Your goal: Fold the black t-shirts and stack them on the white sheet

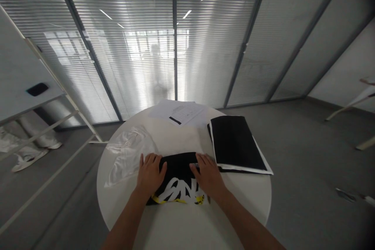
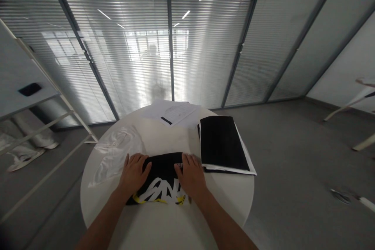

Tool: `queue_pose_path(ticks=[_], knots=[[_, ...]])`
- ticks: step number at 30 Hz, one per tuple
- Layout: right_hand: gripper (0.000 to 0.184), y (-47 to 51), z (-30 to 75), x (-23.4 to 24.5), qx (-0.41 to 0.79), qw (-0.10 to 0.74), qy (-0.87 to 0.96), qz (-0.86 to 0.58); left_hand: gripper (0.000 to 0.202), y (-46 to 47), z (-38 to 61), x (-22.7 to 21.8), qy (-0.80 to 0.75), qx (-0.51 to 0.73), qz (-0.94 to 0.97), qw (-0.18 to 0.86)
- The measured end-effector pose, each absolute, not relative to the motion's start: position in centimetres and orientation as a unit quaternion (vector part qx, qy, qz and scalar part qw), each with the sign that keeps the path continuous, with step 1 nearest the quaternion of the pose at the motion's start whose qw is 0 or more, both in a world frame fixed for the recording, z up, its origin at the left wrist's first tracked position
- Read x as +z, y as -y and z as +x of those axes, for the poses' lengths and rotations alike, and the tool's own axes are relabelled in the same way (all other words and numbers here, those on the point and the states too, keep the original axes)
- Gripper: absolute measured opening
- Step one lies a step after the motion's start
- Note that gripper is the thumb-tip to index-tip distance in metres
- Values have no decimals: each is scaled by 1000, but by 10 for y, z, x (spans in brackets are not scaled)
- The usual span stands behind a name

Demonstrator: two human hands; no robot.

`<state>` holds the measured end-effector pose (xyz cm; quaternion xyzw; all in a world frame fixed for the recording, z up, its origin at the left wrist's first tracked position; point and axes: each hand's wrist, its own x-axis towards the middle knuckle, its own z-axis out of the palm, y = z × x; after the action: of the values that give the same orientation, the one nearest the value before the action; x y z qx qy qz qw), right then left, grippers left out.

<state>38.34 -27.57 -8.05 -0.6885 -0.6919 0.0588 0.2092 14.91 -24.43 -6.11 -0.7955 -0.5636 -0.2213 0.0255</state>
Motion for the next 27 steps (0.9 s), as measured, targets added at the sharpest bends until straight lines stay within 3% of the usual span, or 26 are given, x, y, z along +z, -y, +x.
queue_pose_path(ticks=[6,13,20,24,27], knots=[[47,272,385,-78,174,332,660,-651,25,241,150,-57,539,-225,-811,19],[37,254,392,-75,320,477,590,-568,25,224,139,-33,528,-155,-823,-141],[29,216,394,-50,408,511,611,-446,50,205,152,-8,423,-100,-756,-489],[32,211,393,-50,431,512,604,-433,60,201,162,-18,347,-158,-723,-576],[51,216,400,-53,509,450,570,-462,62,204,156,-25,328,-177,-684,-628]])
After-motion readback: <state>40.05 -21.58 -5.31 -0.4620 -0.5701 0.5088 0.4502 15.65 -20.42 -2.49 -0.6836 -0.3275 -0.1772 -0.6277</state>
